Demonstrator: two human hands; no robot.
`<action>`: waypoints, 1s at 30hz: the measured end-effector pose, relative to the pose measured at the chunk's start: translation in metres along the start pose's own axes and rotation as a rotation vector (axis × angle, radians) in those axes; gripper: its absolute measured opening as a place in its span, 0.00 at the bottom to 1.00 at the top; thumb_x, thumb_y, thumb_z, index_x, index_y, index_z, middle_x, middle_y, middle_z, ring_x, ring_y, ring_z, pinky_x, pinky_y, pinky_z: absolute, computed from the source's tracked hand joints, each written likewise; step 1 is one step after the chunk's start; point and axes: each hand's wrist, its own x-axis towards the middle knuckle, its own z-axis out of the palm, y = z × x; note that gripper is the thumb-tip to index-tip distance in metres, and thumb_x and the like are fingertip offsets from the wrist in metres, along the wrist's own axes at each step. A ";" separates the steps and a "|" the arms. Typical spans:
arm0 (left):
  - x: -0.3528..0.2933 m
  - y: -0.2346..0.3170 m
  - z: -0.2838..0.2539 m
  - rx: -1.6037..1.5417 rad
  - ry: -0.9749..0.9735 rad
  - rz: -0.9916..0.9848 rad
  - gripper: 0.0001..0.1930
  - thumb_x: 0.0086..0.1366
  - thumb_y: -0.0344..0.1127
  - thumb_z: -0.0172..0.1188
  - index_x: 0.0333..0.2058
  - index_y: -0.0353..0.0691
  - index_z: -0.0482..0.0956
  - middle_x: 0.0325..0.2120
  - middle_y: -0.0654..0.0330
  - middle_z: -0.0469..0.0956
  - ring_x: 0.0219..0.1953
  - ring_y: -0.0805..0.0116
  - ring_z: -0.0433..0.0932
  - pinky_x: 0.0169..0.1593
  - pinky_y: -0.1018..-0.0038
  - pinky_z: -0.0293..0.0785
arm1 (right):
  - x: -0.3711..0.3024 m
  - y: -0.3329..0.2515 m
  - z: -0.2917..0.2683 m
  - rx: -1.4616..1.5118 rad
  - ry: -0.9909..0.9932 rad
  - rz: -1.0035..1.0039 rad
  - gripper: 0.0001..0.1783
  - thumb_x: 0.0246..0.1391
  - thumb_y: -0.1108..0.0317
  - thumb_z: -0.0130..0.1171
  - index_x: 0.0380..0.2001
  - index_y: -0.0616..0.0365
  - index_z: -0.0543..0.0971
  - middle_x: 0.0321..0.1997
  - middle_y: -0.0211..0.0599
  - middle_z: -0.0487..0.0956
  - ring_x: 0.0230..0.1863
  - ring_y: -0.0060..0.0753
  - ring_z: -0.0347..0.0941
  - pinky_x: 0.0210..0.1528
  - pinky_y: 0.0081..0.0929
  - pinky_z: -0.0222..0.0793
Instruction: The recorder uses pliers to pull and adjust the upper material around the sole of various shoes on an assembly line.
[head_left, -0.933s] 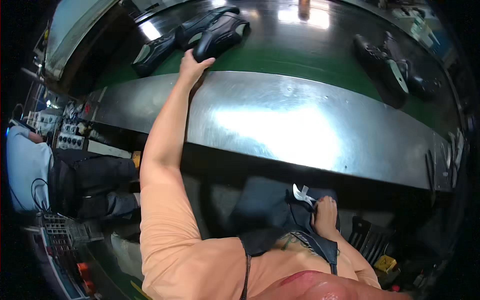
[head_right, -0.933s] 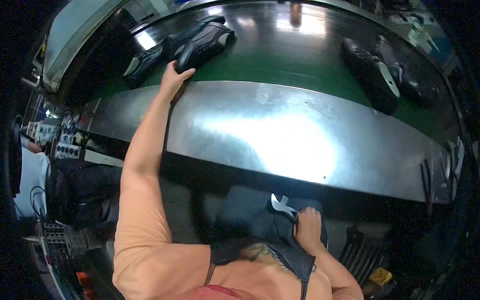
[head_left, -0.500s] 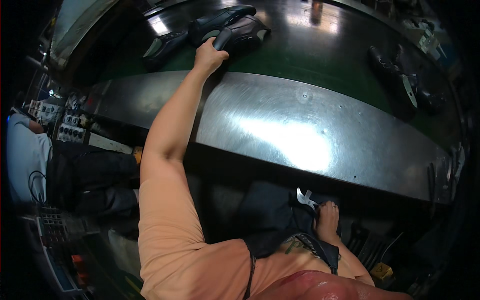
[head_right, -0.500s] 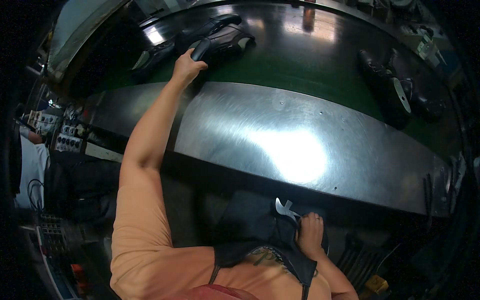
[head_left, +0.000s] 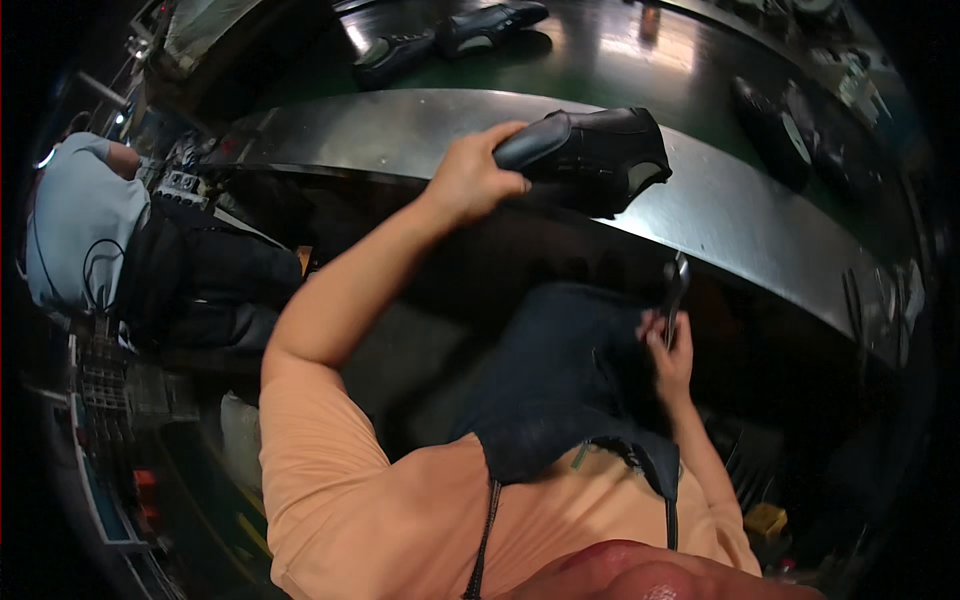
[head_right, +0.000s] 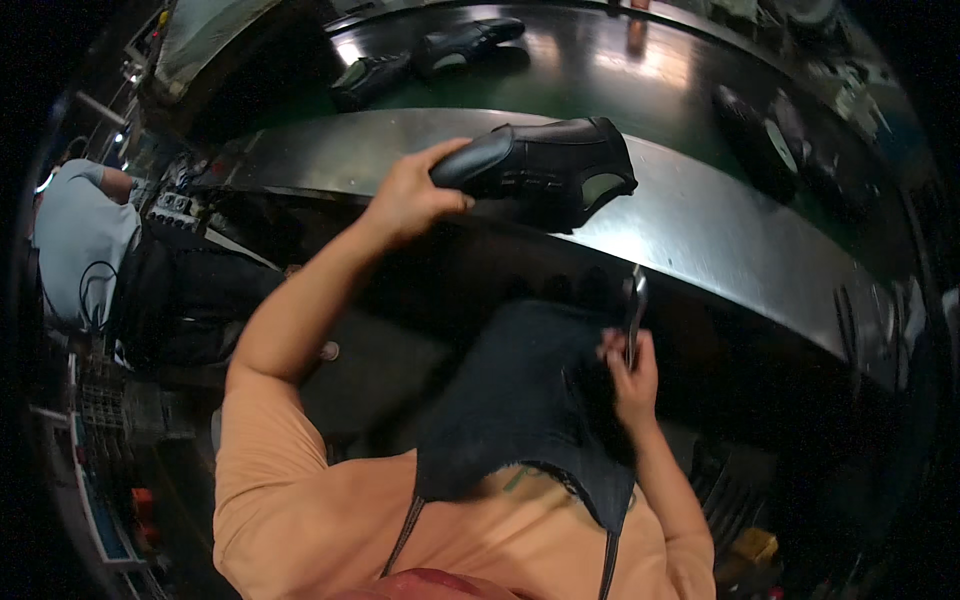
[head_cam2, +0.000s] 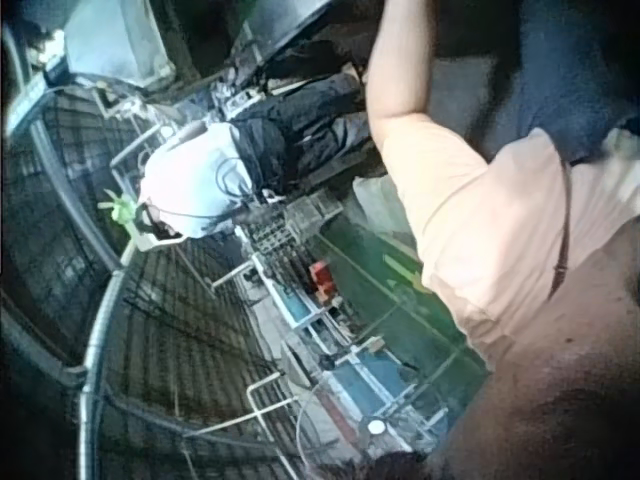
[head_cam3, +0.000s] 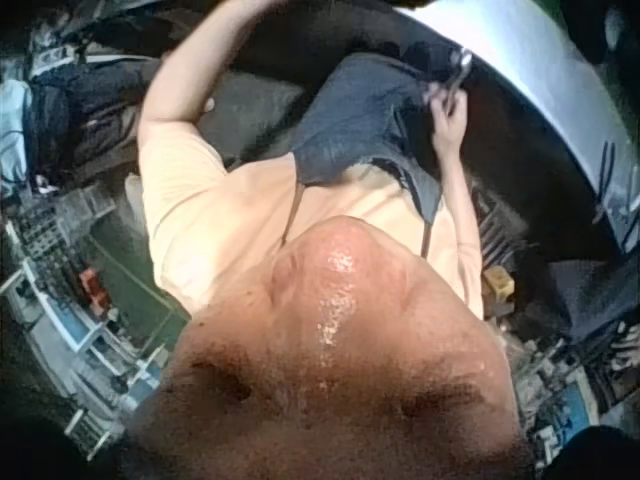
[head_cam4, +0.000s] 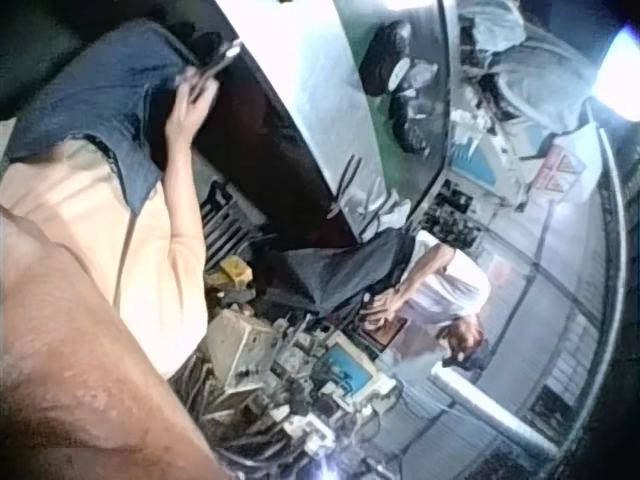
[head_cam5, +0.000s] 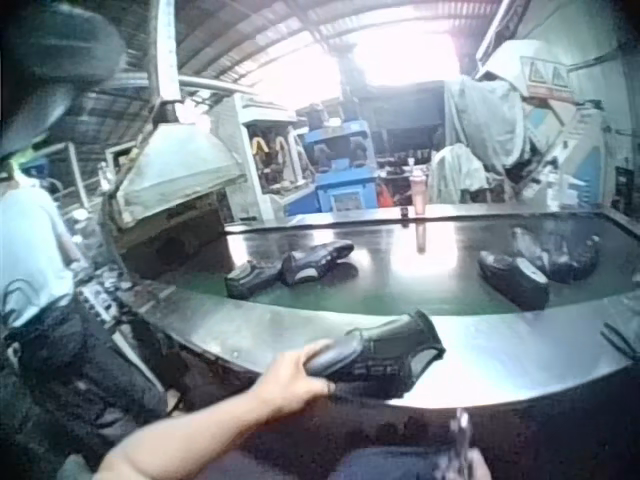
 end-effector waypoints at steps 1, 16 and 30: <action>-0.024 0.016 0.011 -0.069 -0.008 -0.067 0.34 0.44 0.34 0.66 0.54 0.36 0.72 0.40 0.51 0.78 0.43 0.62 0.77 0.52 0.74 0.68 | 0.011 -0.015 0.014 0.135 0.038 0.051 0.09 0.59 0.71 0.54 0.40 0.56 0.65 0.47 0.42 0.73 0.42 0.36 0.75 0.43 0.28 0.71; -0.187 0.009 0.141 -0.258 -0.019 0.582 0.45 0.50 0.50 0.71 0.63 0.42 0.59 0.64 0.48 0.56 0.66 0.46 0.55 0.63 0.48 0.56 | 0.014 -0.059 0.022 0.560 0.090 0.118 0.21 0.52 0.49 0.64 0.39 0.46 0.66 0.22 0.14 0.64 0.17 0.08 0.59 0.18 0.07 0.52; -0.140 0.055 0.134 -1.036 -0.058 -0.038 0.33 0.51 0.34 0.71 0.56 0.40 0.68 0.44 0.59 0.74 0.46 0.70 0.73 0.52 0.75 0.69 | -0.009 -0.119 0.036 -0.530 -0.191 -0.092 0.36 0.35 0.49 0.76 0.40 0.58 0.68 0.42 0.33 0.74 0.38 0.23 0.69 0.42 0.22 0.67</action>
